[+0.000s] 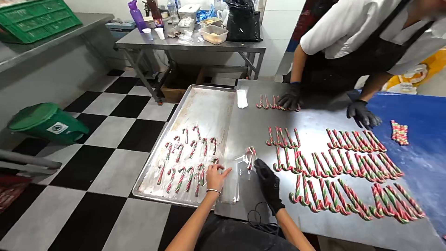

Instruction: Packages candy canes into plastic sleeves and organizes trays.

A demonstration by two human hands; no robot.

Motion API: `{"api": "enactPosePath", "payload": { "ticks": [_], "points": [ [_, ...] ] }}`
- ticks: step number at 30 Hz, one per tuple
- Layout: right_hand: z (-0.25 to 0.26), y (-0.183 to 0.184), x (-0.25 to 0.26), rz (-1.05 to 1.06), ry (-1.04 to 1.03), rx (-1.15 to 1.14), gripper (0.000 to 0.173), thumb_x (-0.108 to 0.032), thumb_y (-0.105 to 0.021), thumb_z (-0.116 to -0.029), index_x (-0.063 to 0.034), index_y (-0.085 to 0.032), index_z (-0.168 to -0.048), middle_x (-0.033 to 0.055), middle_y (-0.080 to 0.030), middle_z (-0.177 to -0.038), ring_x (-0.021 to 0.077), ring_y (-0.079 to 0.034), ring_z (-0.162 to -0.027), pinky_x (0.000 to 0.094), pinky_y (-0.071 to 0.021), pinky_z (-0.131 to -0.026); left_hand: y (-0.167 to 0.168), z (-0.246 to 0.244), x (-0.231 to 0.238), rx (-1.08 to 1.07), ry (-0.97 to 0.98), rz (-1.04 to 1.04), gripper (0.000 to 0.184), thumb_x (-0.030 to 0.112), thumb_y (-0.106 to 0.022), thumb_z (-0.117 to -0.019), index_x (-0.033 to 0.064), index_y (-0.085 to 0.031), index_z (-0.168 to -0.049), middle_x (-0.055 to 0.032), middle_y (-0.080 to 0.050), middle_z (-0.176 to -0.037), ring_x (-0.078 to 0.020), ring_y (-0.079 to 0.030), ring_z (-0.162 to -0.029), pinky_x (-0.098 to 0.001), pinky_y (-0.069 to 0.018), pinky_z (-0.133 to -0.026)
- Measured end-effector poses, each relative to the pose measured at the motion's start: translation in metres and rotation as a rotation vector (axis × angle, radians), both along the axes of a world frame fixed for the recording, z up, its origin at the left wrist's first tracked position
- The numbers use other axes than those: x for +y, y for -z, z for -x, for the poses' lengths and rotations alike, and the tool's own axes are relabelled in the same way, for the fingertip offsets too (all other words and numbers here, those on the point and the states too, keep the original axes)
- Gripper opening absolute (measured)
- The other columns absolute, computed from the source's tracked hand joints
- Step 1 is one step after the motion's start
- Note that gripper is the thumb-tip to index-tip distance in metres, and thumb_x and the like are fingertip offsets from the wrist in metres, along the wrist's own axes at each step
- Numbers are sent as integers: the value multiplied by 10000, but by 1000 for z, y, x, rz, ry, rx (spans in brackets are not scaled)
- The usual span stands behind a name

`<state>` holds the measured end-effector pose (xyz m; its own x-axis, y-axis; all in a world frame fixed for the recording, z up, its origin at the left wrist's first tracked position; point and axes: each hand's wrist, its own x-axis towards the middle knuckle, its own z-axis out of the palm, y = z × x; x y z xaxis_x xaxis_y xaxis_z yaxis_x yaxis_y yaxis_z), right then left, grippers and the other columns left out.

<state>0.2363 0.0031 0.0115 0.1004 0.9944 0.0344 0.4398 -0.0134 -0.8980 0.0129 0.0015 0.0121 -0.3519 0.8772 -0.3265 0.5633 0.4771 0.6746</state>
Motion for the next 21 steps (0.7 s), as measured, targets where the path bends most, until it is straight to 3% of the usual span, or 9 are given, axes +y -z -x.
{"api": "enactPosePath", "payload": {
  "ticks": [3, 6, 8, 9, 12, 14, 16, 19, 21],
  "points": [
    [-28, 1, -21, -107, -90, -392, 499, -426, -614, -962, -100, -676, -1335, 59, -690, -1323, 220, -660, -1213, 451, -521, -1045, 5, 0, -2, -13, 45, -23, 389, 388, -761, -927, 35, -759, -1092, -210, -676, -1206, -345, -628, -1160, -487, -475, -1042],
    [-72, -15, -28, -97, 60, -753, 493, -340, -587, -986, -43, -634, -1376, 165, -666, -1336, 363, -644, -1220, 562, -497, -1030, 14, 3, -5, -146, 5, -121, 244, 235, -704, -984, 23, -750, -1096, -132, -748, -1053, -213, -712, -978, -392, -548, -939],
    [-86, -24, -22, 129, 169, -891, 523, -262, -564, -1006, 10, -533, -1452, 278, -613, -1344, 459, -608, -1218, 607, -474, -1005, 12, 6, -9, -216, 0, -159, 251, 172, -651, -1017, 9, -727, -1191, -137, -754, -1103, -193, -722, -1015, -368, -545, -976],
    [-84, -26, -17, 278, 202, -914, 534, -232, -516, -1034, 13, -458, -1505, 307, -568, -1383, 471, -567, -1266, 601, -444, -1041, 9, 6, -11, -228, 4, -162, 266, 159, -624, -1030, 8, -713, -1230, -145, -747, -1138, -200, -716, -1048, -370, -534, -998],
    [-63, -15, 0, 471, 349, -898, 504, -173, -358, -1091, -25, -356, -1573, 310, -556, -1400, 447, -549, -1302, 559, -422, -1066, 0, 7, -15, -208, -18, -163, 272, 201, -604, -1042, 25, -730, -1206, -141, -746, -1115, -215, -711, -1002, -397, -540, -958],
    [-49, -29, 2, 562, 327, -967, 538, -131, -395, -1065, -2, -303, -1580, 289, -611, -1296, 431, -606, -1213, 536, -473, -1007, -13, 7, -17, -241, -40, -196, 260, 215, -618, -1038, 30, -752, -1163, -114, -758, -1095, -185, -717, -1006, -387, -542, -969],
    [-43, -38, -3, 591, 283, -974, 569, -136, -438, -1053, 14, -284, -1579, 289, -616, -1285, 436, -613, -1200, 544, -479, -1000, -21, 6, -19, -316, -50, -285, 217, 171, -643, -1017, 31, -772, -1122, -65, -788, -1014, -115, -745, -949, -328, -573, -944],
    [-44, -52, -12, 465, 177, -742, 595, -172, -499, -1033, 1, -319, -1573, 317, -574, -1353, 467, -602, -1211, 598, -466, -1010, -30, 3, -20, -402, -11, -391, 172, 144, -712, -959, 14, -787, -1043, -52, -793, -939, -91, -756, -874, -282, -608, -886],
    [-43, -70, -14, 310, 83, -447, 519, -155, -552, -999, -36, -471, -1498, 269, -615, -1295, 412, -658, -1086, 579, -532, -911, -33, 2, -19, -420, 80, -457, 196, 137, -675, -981, 10, -770, -1096, -50, -790, -954, -97, -756, -878, -277, -614, -881]
  ]
}}
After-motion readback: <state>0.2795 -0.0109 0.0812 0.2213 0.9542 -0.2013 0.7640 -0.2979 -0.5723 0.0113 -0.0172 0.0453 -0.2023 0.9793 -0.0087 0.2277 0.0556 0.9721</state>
